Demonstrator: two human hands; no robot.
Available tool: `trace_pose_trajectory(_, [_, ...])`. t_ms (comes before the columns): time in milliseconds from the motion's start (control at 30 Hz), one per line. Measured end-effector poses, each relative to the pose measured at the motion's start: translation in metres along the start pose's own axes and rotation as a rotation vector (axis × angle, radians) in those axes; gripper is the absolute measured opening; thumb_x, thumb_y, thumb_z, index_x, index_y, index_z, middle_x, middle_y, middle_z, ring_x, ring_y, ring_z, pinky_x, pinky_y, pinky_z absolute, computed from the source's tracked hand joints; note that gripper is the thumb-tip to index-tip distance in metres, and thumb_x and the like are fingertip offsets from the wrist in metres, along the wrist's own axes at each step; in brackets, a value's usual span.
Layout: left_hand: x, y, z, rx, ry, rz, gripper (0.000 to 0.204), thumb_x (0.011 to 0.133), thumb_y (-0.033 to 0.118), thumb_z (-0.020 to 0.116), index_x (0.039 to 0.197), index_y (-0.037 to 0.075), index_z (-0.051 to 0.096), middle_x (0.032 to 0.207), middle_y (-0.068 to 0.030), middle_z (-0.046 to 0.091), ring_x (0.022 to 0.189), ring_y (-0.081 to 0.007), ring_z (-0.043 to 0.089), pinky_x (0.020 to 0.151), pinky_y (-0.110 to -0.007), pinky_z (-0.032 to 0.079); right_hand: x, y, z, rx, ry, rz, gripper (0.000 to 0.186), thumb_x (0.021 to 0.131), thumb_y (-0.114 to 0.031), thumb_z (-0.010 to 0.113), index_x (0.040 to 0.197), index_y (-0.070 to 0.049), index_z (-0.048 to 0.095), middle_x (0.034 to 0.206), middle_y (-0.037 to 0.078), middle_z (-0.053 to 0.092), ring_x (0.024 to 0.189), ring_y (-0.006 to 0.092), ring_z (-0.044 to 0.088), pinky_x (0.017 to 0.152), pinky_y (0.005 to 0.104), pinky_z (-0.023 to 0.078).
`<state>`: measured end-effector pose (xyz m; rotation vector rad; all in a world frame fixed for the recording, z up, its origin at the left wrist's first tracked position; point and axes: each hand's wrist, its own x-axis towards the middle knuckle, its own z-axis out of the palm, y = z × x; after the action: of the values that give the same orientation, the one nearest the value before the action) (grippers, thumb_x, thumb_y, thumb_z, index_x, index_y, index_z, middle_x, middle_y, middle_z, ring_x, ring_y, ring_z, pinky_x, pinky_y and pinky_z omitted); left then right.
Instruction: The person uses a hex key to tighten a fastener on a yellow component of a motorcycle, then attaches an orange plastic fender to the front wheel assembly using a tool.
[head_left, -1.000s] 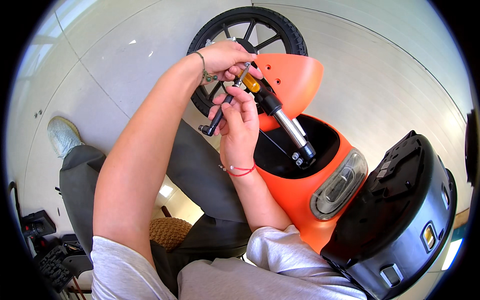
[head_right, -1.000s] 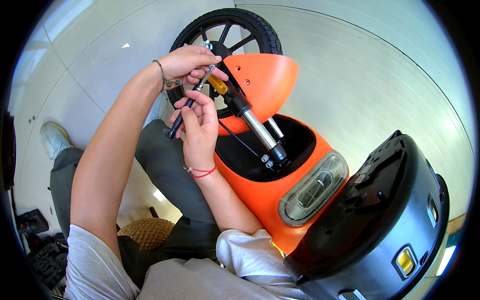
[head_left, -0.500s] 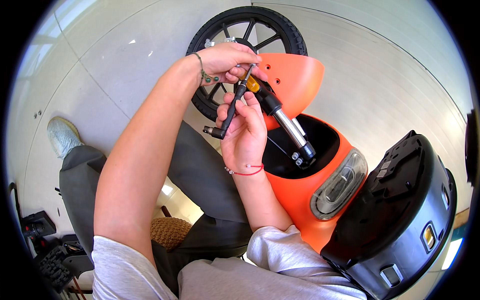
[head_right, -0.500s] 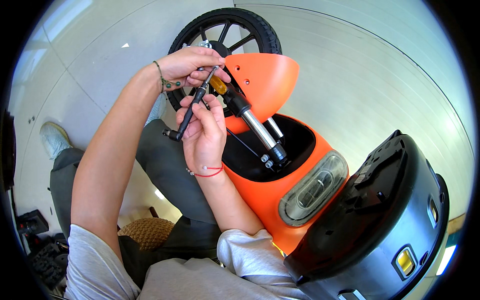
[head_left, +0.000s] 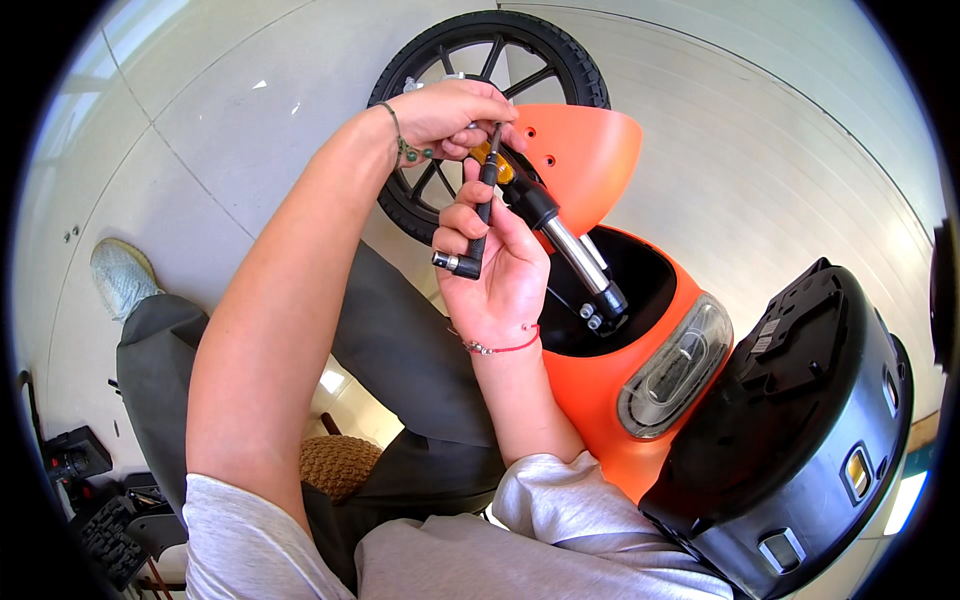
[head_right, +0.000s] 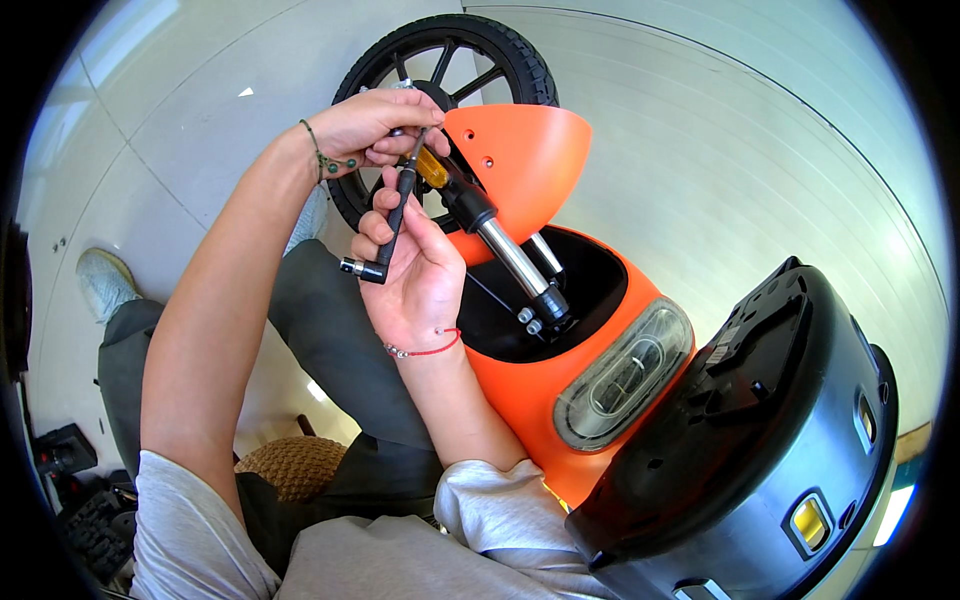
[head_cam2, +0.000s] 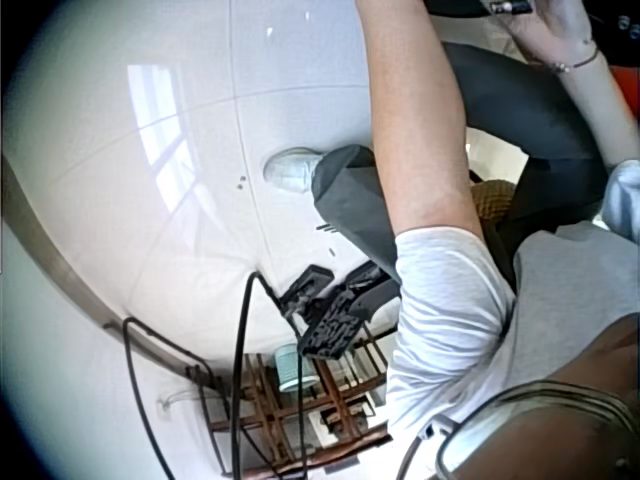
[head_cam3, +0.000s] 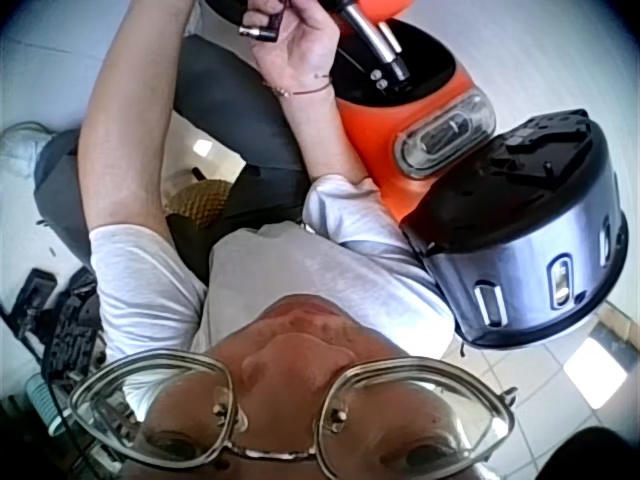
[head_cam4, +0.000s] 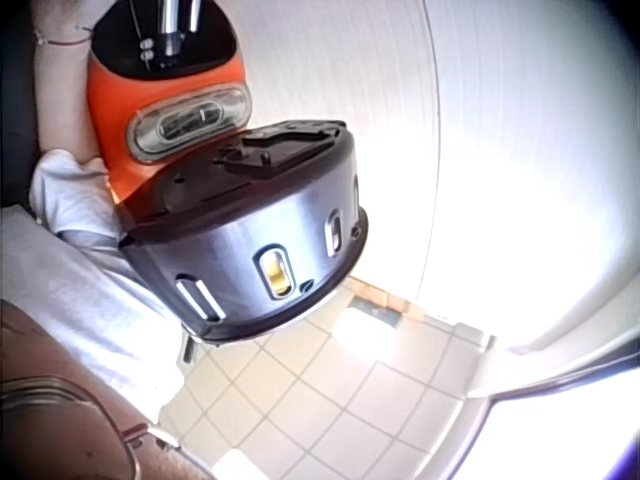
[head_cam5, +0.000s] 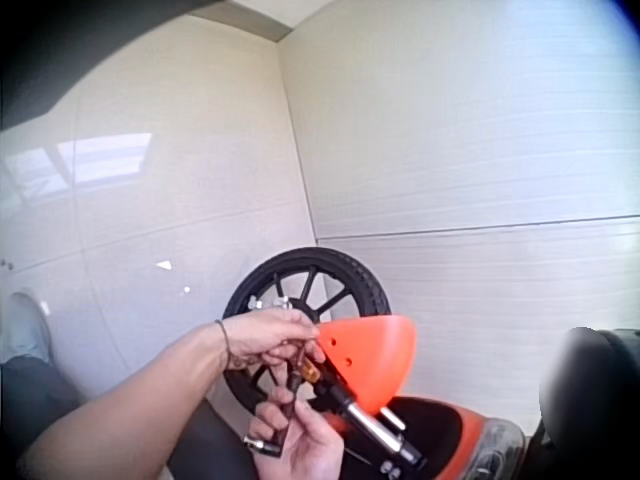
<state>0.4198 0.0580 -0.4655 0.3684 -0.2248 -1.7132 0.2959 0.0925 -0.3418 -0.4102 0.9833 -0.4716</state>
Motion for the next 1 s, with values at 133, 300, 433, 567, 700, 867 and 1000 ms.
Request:
trace_pose_trajectory(133, [0.000, 0.002, 0.001, 0.044, 0.002, -0.001, 0.016, 0.094, 0.020, 0.054, 0.097, 0.005, 0.052, 0.089, -0.0072, 0.067, 0.044, 0.0016, 0.032, 0.037, -0.015, 0.025, 0.000, 0.001, 0.001, -0.177, 0.046, -0.068, 0.033, 0.093, -0.013, 0.049, 0.124, -0.002, 0.048, 0.097, 0.002, 0.055, 0.077, 0.0115, 0.049, 0.064, 0.0228, 0.039])
trace_pose_trajectory(300, [0.002, 0.003, 0.002, 0.048, 0.009, -0.009, 0.015, 0.094, 0.020, 0.054, 0.097, 0.005, 0.052, 0.087, -0.0073, 0.067, 0.043, 0.0015, 0.032, 0.037, -0.015, 0.023, 0.001, -0.002, 0.002, -0.464, 0.173, -0.154, 0.027, 0.092, -0.011, 0.052, 0.118, 0.000, 0.053, 0.092, 0.005, 0.057, 0.072, 0.0117, 0.052, 0.062, 0.0220, 0.041])
trace_pose_trajectory(433, [0.002, 0.001, 0.000, 0.059, 0.005, -0.027, 0.016, 0.094, 0.020, 0.054, 0.097, 0.004, 0.051, 0.090, -0.0085, 0.068, 0.043, 0.0014, 0.031, 0.036, -0.015, 0.023, 0.000, -0.006, 0.002, -0.476, 0.186, -0.156, 0.027, 0.092, -0.010, 0.054, 0.117, 0.000, 0.053, 0.093, 0.006, 0.058, 0.071, 0.0111, 0.053, 0.060, 0.0214, 0.041])
trace_pose_trajectory(567, [0.007, 0.000, 0.001, 0.080, -0.024, -0.037, 0.016, 0.094, 0.020, 0.054, 0.091, 0.004, 0.052, 0.091, -0.0104, 0.069, 0.043, 0.0012, 0.029, 0.035, -0.016, 0.023, 0.001, 0.003, -0.002, -0.491, 0.184, -0.207, 0.026, 0.093, -0.011, 0.055, 0.117, -0.002, 0.053, 0.097, 0.007, 0.061, 0.077, 0.0121, 0.058, 0.065, 0.0226, 0.046])
trace_pose_trajectory(700, [0.020, 0.000, 0.011, 0.183, -0.069, -0.076, 0.019, 0.092, 0.020, 0.055, 0.083, 0.004, 0.052, 0.087, -0.0107, 0.070, 0.044, -0.0002, 0.031, 0.035, -0.018, 0.023, 0.004, 0.007, -0.005, -0.461, 0.165, -0.220, 0.024, 0.095, -0.010, 0.053, 0.118, -0.003, 0.051, 0.100, 0.008, 0.063, 0.082, 0.0143, 0.061, 0.073, 0.0254, 0.049])
trace_pose_trajectory(867, [0.030, -0.004, 0.025, 0.454, 0.094, 0.008, 0.020, 0.089, 0.022, 0.059, 0.085, 0.002, 0.056, 0.086, -0.0095, 0.070, 0.050, -0.0060, 0.044, 0.038, -0.024, 0.033, 0.010, 0.006, -0.007, -0.447, 0.132, -0.242, 0.024, 0.095, -0.011, 0.052, 0.118, -0.005, 0.049, 0.104, 0.007, 0.061, 0.087, 0.0157, 0.062, 0.077, 0.0277, 0.049])
trace_pose_trajectory(1000, [0.030, -0.003, 0.024, 0.582, 0.125, 0.080, 0.020, 0.087, 0.022, 0.062, 0.085, 0.002, 0.060, 0.082, -0.0070, 0.069, 0.060, -0.0106, 0.057, 0.044, -0.027, 0.041, 0.013, 0.007, -0.007, -0.414, 0.121, -0.262, 0.023, 0.096, -0.011, 0.052, 0.118, -0.004, 0.048, 0.106, 0.008, 0.060, 0.089, 0.0165, 0.061, 0.079, 0.0289, 0.049])
